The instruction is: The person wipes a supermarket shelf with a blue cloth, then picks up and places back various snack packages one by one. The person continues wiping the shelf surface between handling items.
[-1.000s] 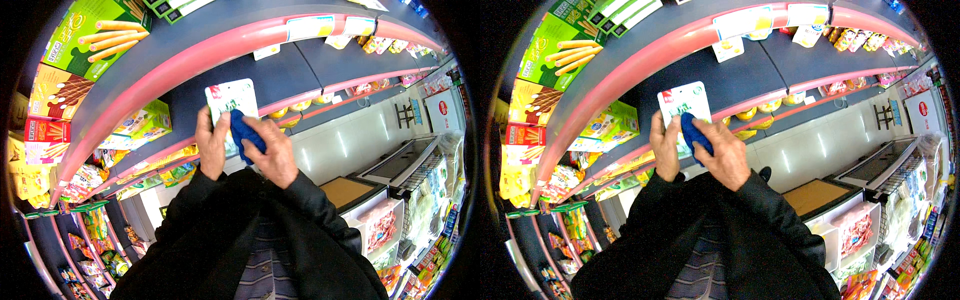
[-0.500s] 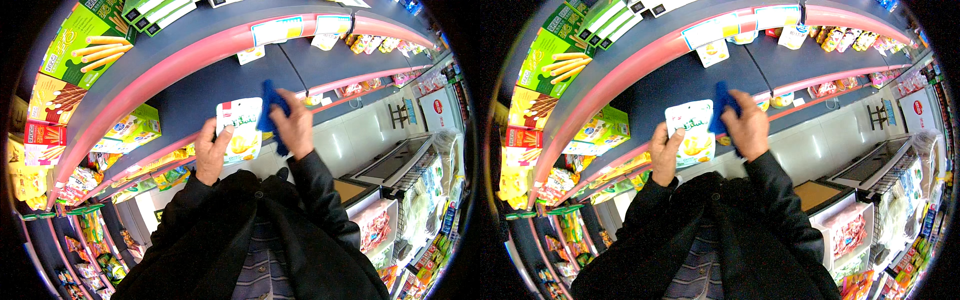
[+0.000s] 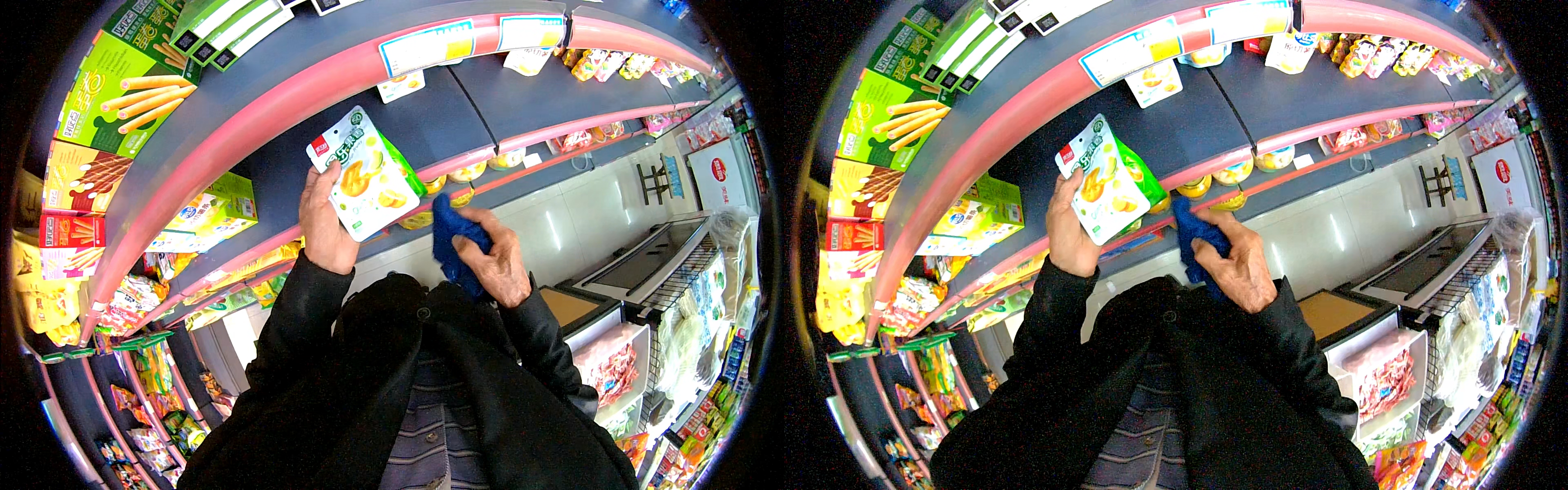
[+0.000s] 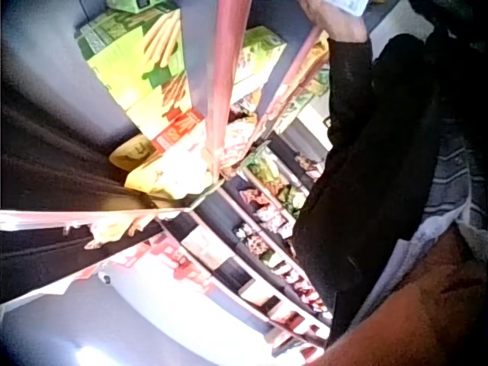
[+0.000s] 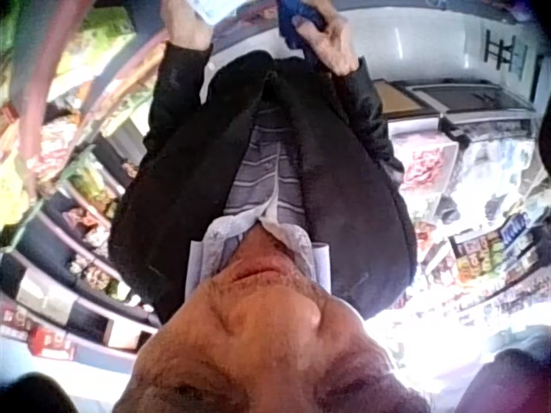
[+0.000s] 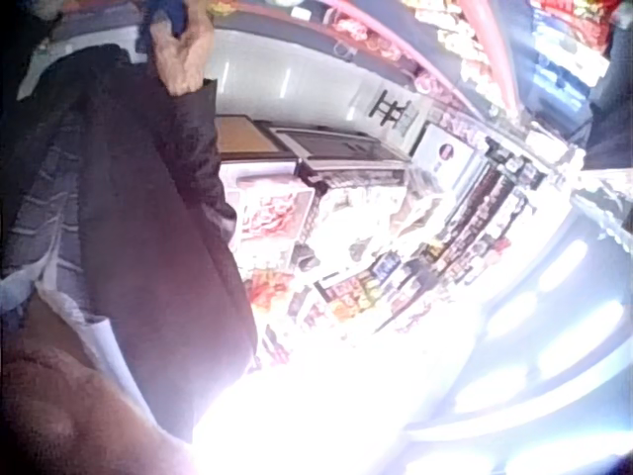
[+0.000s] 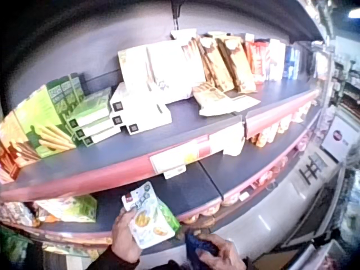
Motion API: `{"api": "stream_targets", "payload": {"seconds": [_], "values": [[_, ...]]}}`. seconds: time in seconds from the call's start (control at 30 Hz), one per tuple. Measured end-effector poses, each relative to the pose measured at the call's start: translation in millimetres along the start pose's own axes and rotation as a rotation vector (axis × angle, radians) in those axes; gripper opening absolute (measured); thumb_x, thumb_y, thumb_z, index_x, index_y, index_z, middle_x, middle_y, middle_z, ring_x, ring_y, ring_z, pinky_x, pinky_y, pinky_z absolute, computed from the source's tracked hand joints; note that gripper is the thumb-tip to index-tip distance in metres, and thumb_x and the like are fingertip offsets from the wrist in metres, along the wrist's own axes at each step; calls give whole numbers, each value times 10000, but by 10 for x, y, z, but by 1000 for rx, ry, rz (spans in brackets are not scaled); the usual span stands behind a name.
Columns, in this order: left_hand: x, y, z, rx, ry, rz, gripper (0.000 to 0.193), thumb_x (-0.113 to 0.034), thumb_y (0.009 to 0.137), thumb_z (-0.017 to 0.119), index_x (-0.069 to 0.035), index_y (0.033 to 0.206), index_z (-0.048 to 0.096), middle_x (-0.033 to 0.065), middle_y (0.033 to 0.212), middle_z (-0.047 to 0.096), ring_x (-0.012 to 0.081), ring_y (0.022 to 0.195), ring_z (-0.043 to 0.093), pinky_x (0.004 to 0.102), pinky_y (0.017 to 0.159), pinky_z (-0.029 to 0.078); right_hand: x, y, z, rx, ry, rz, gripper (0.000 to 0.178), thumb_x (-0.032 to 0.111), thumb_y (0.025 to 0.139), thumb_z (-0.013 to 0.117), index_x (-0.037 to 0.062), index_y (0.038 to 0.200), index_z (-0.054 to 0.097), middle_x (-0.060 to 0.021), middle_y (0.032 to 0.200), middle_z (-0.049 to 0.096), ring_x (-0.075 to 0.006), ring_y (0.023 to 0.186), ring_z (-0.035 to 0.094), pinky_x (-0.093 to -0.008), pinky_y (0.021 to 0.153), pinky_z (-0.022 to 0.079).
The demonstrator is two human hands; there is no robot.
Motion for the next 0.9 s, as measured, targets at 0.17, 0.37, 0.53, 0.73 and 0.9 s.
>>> {"api": "stream_targets", "payload": {"seconds": [0.17,0.37,0.53,0.73,0.9], "values": [[304,126,-76,12,-122,-117,277,-167,1027,495,-34,1268,528,140,1263,643,259,1122,670,424,952,563,116,55,303,-171,-22,-265,411,53,853,694,2,1233,549,-186,984,675,-260,858,687,-372,760,557],[253,207,93,107,-193,-207,355,-222,1067,425,-1,1326,527,147,1290,646,251,1154,656,398,1026,517,-176,-85,519,277,-396,-443,442,51,758,723,26,1177,586,-205,1062,672,-385,961,687,-422,840,556],[158,45,63,-13,-45,17,252,-132,1020,518,-38,1253,539,121,1236,652,238,1121,663,405,981,540,-217,-23,189,-87,36,-73,327,59,823,704,-12,1131,617,-164,920,695,-205,816,696,-347,738,565],[103,-28,29,-32,148,148,266,-74,987,562,-56,1252,558,103,1247,647,204,1130,644,375,1001,510,-282,-7,101,-128,265,80,289,91,889,689,-24,1134,587,-89,904,664,-131,772,640,-294,668,555],[23,87,52,-15,290,227,208,-92,985,593,-31,1183,572,98,1169,661,169,1070,648,349,960,514,-413,-57,111,-131,374,150,312,113,907,682,-25,1165,576,-97,917,650,-132,776,633,-297,681,558]]}}
Point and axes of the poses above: each hand's wrist, its own y-axis towards the middle knuckle, its own z-axis out of the palm, x = y × z, the point moved 3 cm from there along y, towards the middle knuckle
